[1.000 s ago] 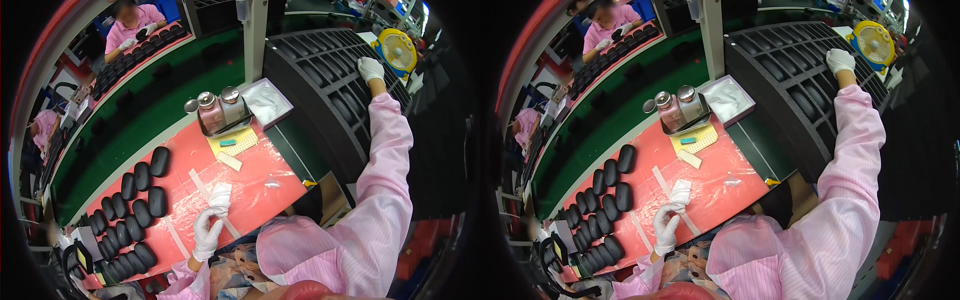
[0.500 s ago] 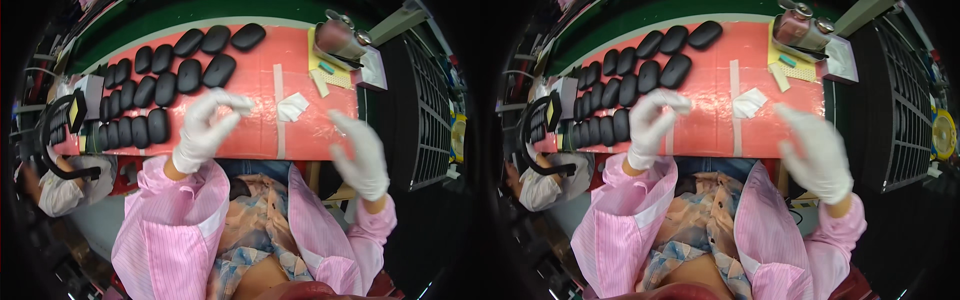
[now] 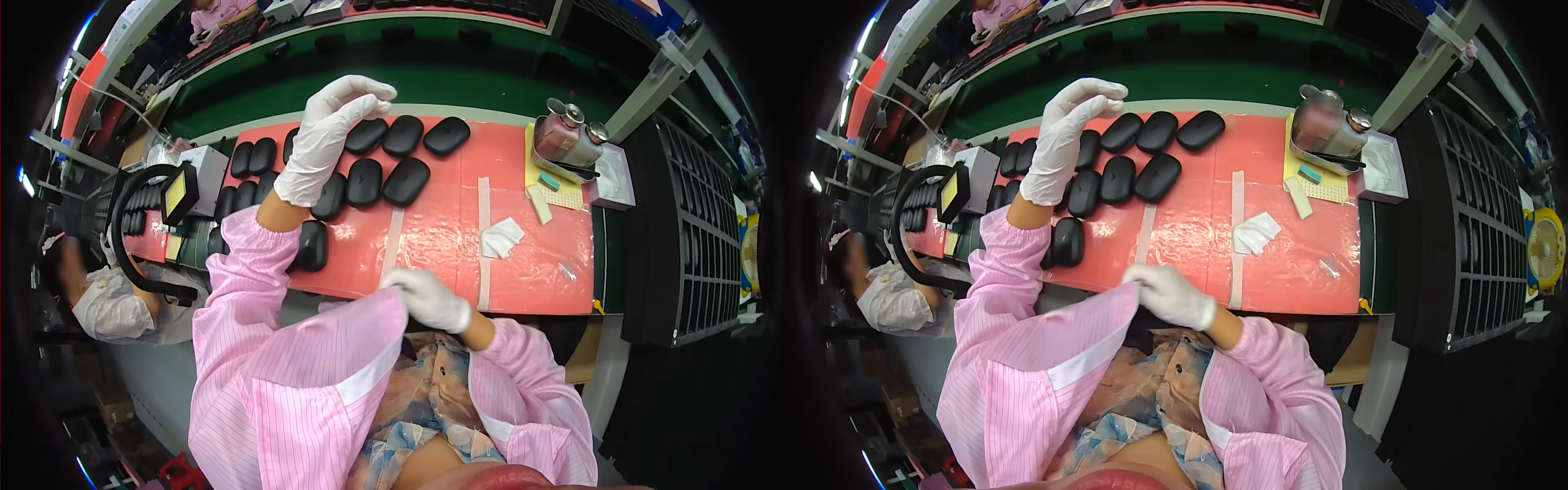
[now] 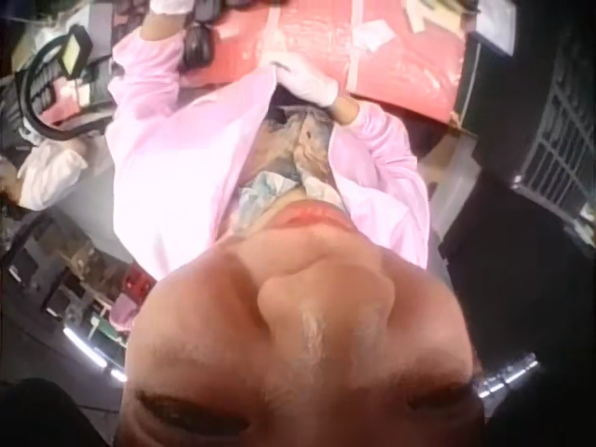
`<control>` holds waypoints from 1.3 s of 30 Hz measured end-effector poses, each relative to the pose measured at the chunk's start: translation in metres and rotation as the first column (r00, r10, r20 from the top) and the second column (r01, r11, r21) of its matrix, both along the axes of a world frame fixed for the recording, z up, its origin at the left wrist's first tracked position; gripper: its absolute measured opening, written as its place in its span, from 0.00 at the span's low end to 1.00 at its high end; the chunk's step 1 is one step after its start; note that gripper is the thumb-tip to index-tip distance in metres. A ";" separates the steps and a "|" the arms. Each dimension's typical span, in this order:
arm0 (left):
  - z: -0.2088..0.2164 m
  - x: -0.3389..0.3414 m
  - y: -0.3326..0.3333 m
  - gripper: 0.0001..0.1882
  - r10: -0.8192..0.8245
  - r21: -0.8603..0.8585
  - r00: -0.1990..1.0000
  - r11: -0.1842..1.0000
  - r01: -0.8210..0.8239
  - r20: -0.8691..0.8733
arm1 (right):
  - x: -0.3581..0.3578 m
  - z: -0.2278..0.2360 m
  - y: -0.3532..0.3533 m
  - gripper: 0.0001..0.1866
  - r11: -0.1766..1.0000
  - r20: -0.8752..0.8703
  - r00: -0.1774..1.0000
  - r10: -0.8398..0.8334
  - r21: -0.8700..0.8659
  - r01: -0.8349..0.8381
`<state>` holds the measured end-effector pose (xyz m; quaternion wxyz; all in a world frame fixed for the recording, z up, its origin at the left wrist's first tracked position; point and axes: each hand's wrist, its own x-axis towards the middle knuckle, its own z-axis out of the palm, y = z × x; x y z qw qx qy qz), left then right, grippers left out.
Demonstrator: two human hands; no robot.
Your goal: Cleaning and inspecting wireless earbud charging cases at a factory station.
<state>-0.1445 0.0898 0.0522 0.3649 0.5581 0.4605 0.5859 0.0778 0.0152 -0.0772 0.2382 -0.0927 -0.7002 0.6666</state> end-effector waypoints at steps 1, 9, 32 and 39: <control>0.003 -0.010 0.010 0.11 -0.037 -0.039 0.996 0.999 0.034 -0.082 | 0.023 0.004 0.003 0.07 0.973 0.081 0.986 -0.146 -0.167 0.158; -0.039 -0.071 0.175 0.26 -0.064 -0.179 0.605 0.975 -0.131 -0.794 | 0.126 -0.010 -0.031 0.10 0.639 0.136 0.624 -0.770 0.160 0.753; -0.106 -0.092 0.409 0.43 -0.119 -0.112 0.548 0.993 0.047 -0.828 | 0.105 -0.042 0.002 0.08 0.214 -0.066 0.385 -0.921 0.738 0.640; -0.086 -0.048 0.412 0.41 -0.361 -0.393 0.403 0.920 0.004 -0.841 | 0.091 -0.045 0.013 0.09 0.032 -0.274 0.362 -0.891 0.758 0.652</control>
